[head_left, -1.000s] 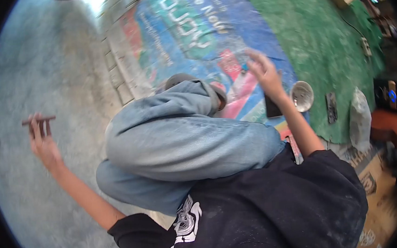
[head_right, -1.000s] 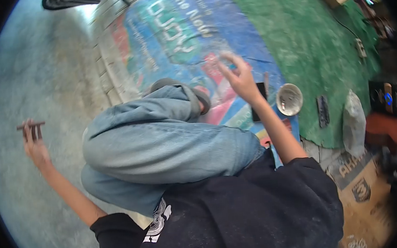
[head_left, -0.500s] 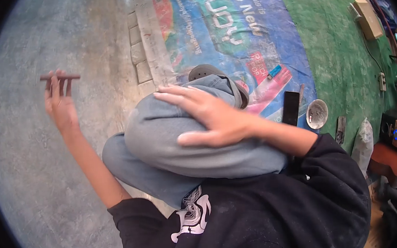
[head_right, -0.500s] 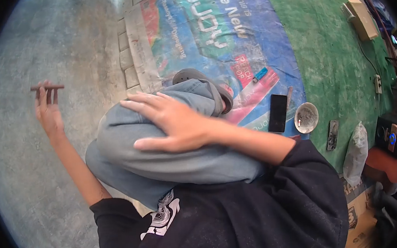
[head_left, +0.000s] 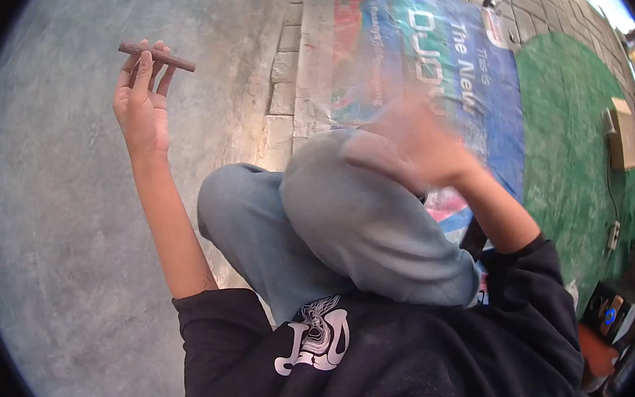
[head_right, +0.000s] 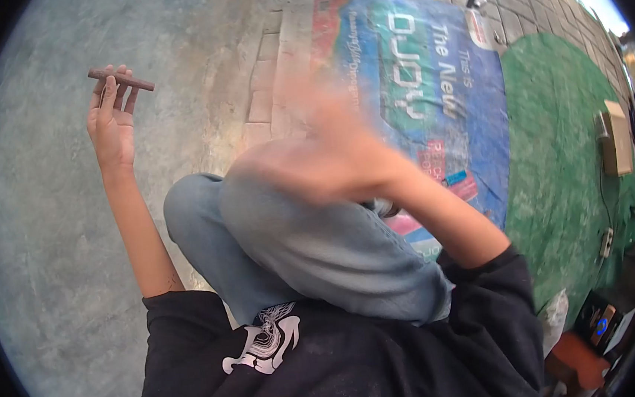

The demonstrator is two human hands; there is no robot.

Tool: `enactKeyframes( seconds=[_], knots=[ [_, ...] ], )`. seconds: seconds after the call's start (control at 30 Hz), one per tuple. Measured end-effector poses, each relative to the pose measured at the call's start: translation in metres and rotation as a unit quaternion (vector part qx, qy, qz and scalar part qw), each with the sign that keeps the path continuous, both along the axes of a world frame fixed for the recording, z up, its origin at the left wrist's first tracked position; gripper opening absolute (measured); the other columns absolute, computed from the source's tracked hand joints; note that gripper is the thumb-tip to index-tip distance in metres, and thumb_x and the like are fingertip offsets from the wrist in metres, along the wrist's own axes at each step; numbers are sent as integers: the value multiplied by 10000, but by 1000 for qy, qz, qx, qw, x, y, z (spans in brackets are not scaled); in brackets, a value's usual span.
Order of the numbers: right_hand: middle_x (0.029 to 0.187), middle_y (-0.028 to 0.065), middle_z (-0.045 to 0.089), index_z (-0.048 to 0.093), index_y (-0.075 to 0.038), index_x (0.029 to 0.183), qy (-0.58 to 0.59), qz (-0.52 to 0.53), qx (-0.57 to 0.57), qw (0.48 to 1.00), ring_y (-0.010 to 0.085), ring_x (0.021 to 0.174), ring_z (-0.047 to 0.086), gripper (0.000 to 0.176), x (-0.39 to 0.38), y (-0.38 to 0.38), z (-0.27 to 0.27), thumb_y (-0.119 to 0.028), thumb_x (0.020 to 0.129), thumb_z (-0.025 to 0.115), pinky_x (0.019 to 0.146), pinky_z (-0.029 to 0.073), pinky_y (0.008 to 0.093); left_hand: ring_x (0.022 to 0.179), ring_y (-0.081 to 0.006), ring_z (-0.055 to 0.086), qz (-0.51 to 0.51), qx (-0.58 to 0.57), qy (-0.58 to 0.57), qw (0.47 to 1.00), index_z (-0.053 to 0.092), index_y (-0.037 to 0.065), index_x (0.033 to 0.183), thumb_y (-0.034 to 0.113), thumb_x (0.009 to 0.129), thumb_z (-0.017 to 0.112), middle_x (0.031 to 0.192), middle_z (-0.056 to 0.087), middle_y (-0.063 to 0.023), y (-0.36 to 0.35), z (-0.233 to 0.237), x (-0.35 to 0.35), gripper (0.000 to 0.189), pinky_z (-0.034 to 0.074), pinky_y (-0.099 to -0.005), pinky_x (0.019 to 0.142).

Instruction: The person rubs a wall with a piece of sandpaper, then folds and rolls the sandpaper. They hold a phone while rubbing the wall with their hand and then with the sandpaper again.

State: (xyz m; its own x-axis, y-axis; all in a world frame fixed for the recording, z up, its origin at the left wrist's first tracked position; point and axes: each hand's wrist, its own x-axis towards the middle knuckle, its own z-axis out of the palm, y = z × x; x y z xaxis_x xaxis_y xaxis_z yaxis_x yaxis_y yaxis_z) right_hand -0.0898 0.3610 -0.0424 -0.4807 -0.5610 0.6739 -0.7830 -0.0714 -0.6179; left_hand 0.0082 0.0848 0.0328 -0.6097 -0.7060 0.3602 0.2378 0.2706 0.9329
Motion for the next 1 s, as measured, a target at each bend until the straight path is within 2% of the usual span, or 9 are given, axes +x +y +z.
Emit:
enactKeyframes(
  seconds=[0.13, 0.47, 0.53, 0.57, 0.63, 0.7, 0.73, 0.8, 1.0],
  knots=[
    [1129, 156, 636, 594, -13, 1171, -118, 55, 87, 988, 266, 1044, 603, 427, -138, -34, -31, -299, 983, 339, 1008, 393, 371, 1090, -214, 566, 28, 22, -18, 999, 520, 12, 1187, 156, 906, 603, 1112, 606, -127, 6, -12, -4, 326, 435, -387, 993],
    [1206, 201, 591, 634, -10, 1145, -263, 113, 318, 904, 242, 1195, 505, 565, -129, -109, -27, -469, 973, 352, 1060, 316, 347, 1114, -218, 546, 63, 54, -10, 997, 506, 14, 1210, 164, 905, 607, 1140, 591, -129, -14, -12, 9, 355, 420, -382, 985],
    [1124, 199, 630, 641, -38, 1149, -226, 127, -70, 963, 274, 1148, 548, 590, -105, -148, -14, -532, 949, 386, 982, 405, 382, 1079, -225, 576, 62, 55, 6, 997, 530, 9, 1180, 146, 908, 600, 1111, 608, -147, -6, -5, 5, 312, 459, -376, 949],
    [1124, 199, 630, 641, -38, 1149, -225, 129, -71, 963, 274, 1148, 548, 590, -97, -155, -12, -532, 949, 386, 982, 405, 382, 1079, -225, 576, 65, 54, 8, 996, 530, 9, 1180, 146, 908, 600, 1111, 608, -147, -4, -1, 5, 312, 459, -376, 949],
    [1129, 182, 634, 625, -31, 1165, -113, 316, 257, 906, 262, 1064, 594, 514, -80, -160, -20, -462, 922, 484, 938, 447, 364, 1083, -228, 575, 69, 34, 4, 997, 532, 12, 1182, 156, 915, 590, 1124, 607, -143, 2, -1, 8, 309, 454, -383, 951],
    [1134, 166, 637, 609, -24, 1181, -4, 445, 551, 706, 251, 979, 641, 466, -76, -156, -33, -392, 896, 581, 893, 490, 347, 1086, -225, 572, 61, 8, -4, 998, 530, 14, 1187, 163, 919, 584, 1128, 609, -136, -4, 0, 14, 311, 449, -383, 948],
    [1097, 169, 650, 622, 39, 1131, -54, 468, 448, 760, 263, 1018, 627, 445, -112, -154, -41, -307, 854, 662, 866, 504, 363, 1088, -222, 569, 62, -18, -6, 998, 529, 15, 1192, 171, 924, 578, 1133, 610, -128, -3, 5, 16, 314, 444, -383, 946],
    [794, 102, 681, 690, 26, 855, -363, 295, 60, 882, 183, 797, 653, 246, -128, -117, -45, -218, 827, 700, 669, 511, 288, 1193, -233, 478, 65, -3, -19, 998, 482, 14, 1257, 203, 920, 584, 1227, 549, -132, -14, 0, 35, 400, 337, -411, 1033],
    [525, 3, 517, 606, -29, 652, -462, -188, 29, 866, 84, 527, 510, 376, -143, 98, -120, -363, 823, 643, 496, 386, 252, 1211, -229, 465, 37, 26, -46, 998, 400, 2, 1338, 180, 950, 527, 1263, 521, -132, -62, -12, 50, 446, 333, -397, 1039]
  ],
)
